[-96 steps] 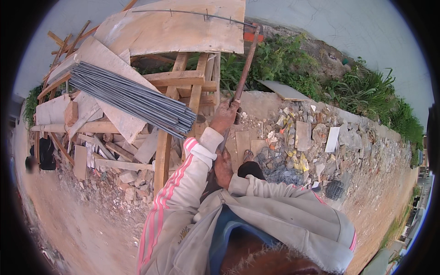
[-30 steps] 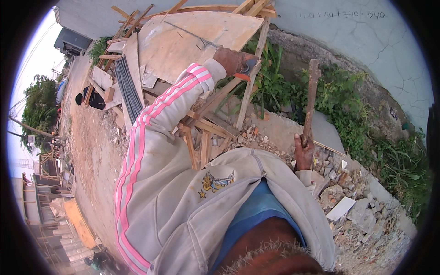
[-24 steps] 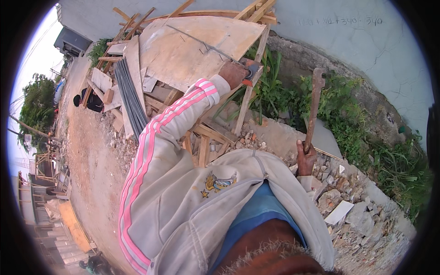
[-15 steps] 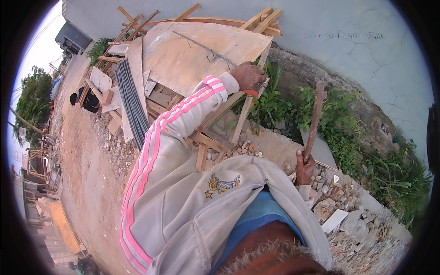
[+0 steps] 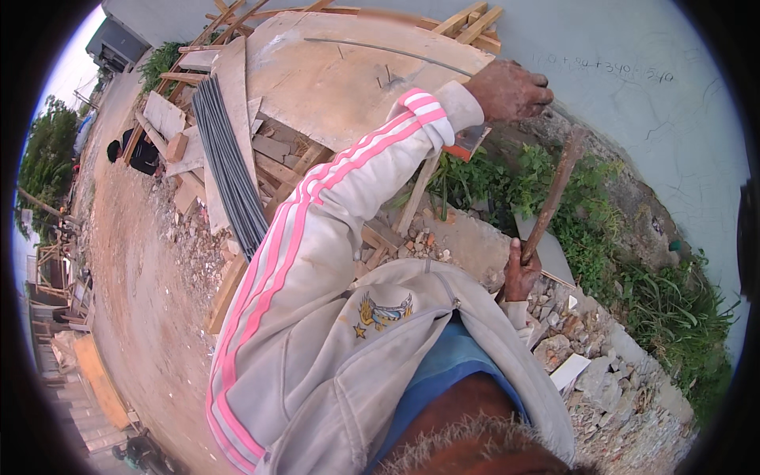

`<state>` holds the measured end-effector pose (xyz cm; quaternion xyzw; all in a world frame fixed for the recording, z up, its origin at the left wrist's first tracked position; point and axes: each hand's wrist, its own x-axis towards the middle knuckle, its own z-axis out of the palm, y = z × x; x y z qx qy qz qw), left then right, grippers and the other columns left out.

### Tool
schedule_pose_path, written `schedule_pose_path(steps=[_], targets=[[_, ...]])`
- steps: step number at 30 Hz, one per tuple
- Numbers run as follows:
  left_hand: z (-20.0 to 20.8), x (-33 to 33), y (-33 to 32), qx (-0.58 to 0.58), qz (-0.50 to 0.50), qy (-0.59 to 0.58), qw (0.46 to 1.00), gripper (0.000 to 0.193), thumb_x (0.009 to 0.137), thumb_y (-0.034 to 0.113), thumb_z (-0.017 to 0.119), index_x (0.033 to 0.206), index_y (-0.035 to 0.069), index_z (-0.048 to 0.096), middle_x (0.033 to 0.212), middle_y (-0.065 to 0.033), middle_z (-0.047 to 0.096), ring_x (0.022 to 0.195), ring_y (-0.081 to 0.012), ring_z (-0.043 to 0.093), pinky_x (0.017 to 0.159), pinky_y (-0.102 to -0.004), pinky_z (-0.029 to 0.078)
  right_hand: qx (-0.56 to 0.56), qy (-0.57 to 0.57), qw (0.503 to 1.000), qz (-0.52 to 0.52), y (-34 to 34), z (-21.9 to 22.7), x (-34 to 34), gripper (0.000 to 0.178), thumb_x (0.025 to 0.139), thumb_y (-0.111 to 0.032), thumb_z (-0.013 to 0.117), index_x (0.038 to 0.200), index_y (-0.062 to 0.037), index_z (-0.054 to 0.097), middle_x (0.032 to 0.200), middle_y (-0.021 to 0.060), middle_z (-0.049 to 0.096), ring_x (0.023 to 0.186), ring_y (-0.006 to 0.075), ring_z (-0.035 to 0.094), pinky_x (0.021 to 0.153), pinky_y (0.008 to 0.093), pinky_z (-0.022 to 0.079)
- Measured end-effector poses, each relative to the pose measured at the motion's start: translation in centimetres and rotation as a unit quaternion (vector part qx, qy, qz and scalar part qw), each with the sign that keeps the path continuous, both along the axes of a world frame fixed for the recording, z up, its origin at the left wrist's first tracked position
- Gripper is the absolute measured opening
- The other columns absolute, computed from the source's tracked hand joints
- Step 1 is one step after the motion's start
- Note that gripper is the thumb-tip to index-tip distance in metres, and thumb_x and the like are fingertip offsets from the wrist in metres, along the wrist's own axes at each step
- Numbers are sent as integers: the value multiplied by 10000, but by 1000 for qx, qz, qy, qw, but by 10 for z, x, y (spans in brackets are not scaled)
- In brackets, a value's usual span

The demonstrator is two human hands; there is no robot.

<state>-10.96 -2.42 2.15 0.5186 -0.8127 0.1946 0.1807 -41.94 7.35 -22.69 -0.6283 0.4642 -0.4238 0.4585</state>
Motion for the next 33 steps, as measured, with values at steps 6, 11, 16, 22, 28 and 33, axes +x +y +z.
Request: schedule_pose_path(steps=[6, 11, 16, 22, 28, 33], targets=[[173, 44, 5, -84, -87, 231, 965, 205, 924, 209, 688, 990, 14, 701, 1007, -119, 711, 922, -284, 682, 831, -342, 533, -27, -97, 995, -10, -21, 44, 34, 296, 959, -351, 723, 887, -86, 612, 633, -70, 503, 519, 27, 433, 464, 216, 331], [263, 36, 25, -123, -194, 261, 938, 160, 957, 157, 688, 951, -1, 658, 882, -42, 674, 831, -142, 636, 762, -311, 520, -52, -130, 987, 75, -74, 156, 97, 311, 959, -340, 726, 944, -39, 650, 738, -54, 567, 669, 61, 492, 585, 279, 406], [327, 27, 61, -84, -219, 335, 913, 171, 971, 175, 685, 988, 7, 659, 851, -30, 672, 799, -115, 637, 747, -271, 519, -279, -250, 918, 133, -113, 251, 198, 283, 932, -241, 752, 1087, -18, 671, 879, 19, 673, 778, 112, 600, 680, 317, 494], [389, 1, 102, -137, -211, 283, 926, 200, 966, 205, 684, 969, 5, 680, 835, -41, 684, 814, -125, 645, 787, -284, 507, -462, -237, 838, 167, -122, 341, 262, 304, 884, -51, 748, 1161, 10, 639, 1041, 95, 700, 790, 127, 633, 697, 274, 521], [407, 6, 119, -95, -227, 256, 935, 237, 974, 260, 686, 969, 23, 690, 854, -38, 679, 820, -127, 637, 800, -302, 511, -464, -269, 827, 167, -111, 352, 317, 153, 859, -129, 773, 936, -17, 702, 829, 106, 672, 688, 257, 664, 636, 325, 519], [417, 28, 146, -139, -290, 244, 915, 281, 994, 324, 658, 954, 46, 664, 857, -47, 661, 800, -138, 629, 778, -341, 516, -369, -373, 792, 312, -83, 358, 326, 280, 896, 66, 578, 1155, 44, 681, 1041, 62, 723, 956, 110, 644, 858, 246, 504]])
